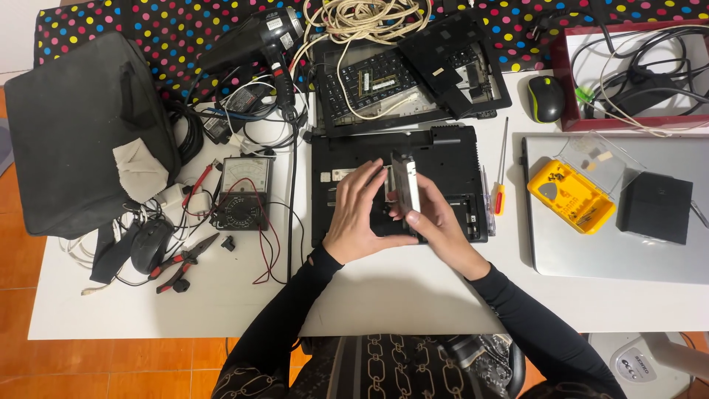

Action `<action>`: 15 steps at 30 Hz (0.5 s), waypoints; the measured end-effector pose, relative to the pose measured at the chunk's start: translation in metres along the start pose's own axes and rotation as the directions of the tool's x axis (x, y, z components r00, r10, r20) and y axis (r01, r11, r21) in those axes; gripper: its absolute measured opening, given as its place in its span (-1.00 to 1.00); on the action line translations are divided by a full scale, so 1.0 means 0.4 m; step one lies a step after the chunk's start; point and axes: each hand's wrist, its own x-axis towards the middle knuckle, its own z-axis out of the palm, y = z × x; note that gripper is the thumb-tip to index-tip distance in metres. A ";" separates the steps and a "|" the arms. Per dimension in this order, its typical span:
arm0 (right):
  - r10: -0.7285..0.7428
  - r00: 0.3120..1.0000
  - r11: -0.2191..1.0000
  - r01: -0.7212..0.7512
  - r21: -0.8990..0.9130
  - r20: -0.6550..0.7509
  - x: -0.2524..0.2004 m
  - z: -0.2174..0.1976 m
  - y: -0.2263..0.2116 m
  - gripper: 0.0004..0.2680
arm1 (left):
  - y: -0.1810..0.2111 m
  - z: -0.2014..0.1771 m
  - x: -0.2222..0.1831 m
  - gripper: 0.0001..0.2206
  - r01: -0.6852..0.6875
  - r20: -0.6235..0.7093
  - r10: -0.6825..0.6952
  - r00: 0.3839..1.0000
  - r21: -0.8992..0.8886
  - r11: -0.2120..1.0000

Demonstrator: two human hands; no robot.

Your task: The person works on an opened laptop at a cluttered workbench, using a screwdriver to unscrew and detach a hard drive assembly from the laptop chassis. They hold the drive, manipulate its bracket with the screwdriver, and handle the removed drive and small screws.

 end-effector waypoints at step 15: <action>0.127 0.991 0.988 -0.123 -0.098 0.038 0.004 0.020 0.011 -0.44 | -0.004 0.009 -0.012 0.06 0.080 -0.049 -0.082 0.995 -0.041 0.996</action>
